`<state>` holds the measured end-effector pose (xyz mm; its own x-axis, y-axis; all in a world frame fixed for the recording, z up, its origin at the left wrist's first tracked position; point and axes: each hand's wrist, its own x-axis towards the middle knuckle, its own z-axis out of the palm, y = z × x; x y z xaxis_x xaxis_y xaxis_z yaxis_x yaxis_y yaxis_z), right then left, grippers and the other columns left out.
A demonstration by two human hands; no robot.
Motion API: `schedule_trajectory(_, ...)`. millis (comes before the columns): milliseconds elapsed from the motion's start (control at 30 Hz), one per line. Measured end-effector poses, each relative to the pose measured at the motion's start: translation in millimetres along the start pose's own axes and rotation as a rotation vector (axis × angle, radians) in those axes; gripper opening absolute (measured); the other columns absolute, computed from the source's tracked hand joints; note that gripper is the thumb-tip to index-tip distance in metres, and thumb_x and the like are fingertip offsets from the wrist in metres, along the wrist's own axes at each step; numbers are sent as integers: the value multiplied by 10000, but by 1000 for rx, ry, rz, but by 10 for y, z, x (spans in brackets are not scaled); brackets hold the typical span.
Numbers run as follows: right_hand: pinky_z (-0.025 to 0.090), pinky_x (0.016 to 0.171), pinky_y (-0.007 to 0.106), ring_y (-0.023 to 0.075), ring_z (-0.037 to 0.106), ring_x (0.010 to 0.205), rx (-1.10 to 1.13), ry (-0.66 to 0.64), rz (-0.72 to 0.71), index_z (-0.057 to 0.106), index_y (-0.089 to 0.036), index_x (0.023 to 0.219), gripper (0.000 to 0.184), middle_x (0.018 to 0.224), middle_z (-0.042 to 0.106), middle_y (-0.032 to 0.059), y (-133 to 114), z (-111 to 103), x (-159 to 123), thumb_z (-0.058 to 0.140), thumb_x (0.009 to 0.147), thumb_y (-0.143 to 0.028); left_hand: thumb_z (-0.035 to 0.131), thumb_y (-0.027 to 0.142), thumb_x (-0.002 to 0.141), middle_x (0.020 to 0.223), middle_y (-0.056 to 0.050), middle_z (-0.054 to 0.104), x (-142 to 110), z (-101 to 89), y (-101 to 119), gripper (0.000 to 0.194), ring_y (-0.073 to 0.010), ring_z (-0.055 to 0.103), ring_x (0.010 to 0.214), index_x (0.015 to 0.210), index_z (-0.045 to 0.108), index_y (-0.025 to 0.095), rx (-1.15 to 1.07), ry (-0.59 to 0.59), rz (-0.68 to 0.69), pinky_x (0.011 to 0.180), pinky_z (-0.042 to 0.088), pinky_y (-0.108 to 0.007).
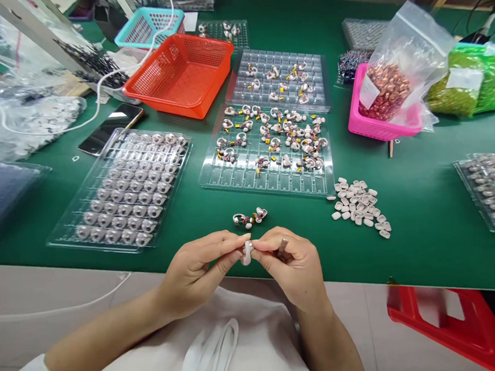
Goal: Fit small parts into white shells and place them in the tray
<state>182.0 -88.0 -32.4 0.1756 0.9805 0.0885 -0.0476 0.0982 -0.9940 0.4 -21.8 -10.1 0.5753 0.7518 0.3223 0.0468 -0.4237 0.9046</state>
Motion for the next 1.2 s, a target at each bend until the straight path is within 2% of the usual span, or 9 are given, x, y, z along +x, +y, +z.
schedule_trajectory(167, 516, 613, 258, 140, 661, 753, -61, -10, -35, 784, -313, 965, 252, 850, 717, -5, -3, 13, -13, 721, 883, -83, 679, 83, 894, 890, -90, 818, -4, 4, 5, 270, -161, 756, 829, 1124, 799, 157, -68, 29, -143, 811, 586, -208)
schedule_trajectory(300, 530, 618, 255, 138, 671, 746, -36, 61, -24, 760, -293, 968, 211, 882, 718, -3, 5, 63, -35, 724, 886, -102, 739, 103, 845, 877, -82, 820, 19, 26, 44, 208, -164, 759, 789, 1010, 838, 182, -245, 106, -338, 749, 601, -199)
schedule_trajectory(433, 529, 597, 268, 146, 672, 727, -36, 80, -35, 735, -266, 932, 163, 872, 697, 3, 13, 81, -55, 727, 882, -111, 769, 101, 812, 837, -66, 819, 56, 18, 88, 184, -174, 761, 809, 949, 850, 193, -403, 109, -457, 780, 612, -216)
schedule_trajectory(633, 539, 597, 279, 168, 678, 775, -168, 27, -131, 732, -264, 953, 177, 885, 702, 30, -37, 31, -42, 714, 889, -100, 775, 177, 837, 765, -57, 799, 80, -33, 82, 139, -179, 745, 784, 956, 846, 179, -512, 33, -563, 772, 622, -257)
schedule_trajectory(900, 537, 592, 237, 137, 679, 768, -292, -125, -241, 709, -264, 996, 265, 935, 716, 21, -89, -74, 12, 658, 889, -27, 873, 249, 747, 783, -64, 810, 65, -51, 16, 171, -167, 740, 721, 893, 846, 165, -738, 8, -841, 744, 615, -278)
schedule_trajectory(1200, 563, 556, 225, 145, 695, 743, -399, -231, -316, 710, -257, 1026, 252, 913, 722, 40, -169, -170, 90, 578, 934, -63, 922, 246, 675, 757, -67, 807, 101, -54, 0, 240, -151, 733, 697, 874, 836, 144, -894, -41, -1009, 718, 584, -250)
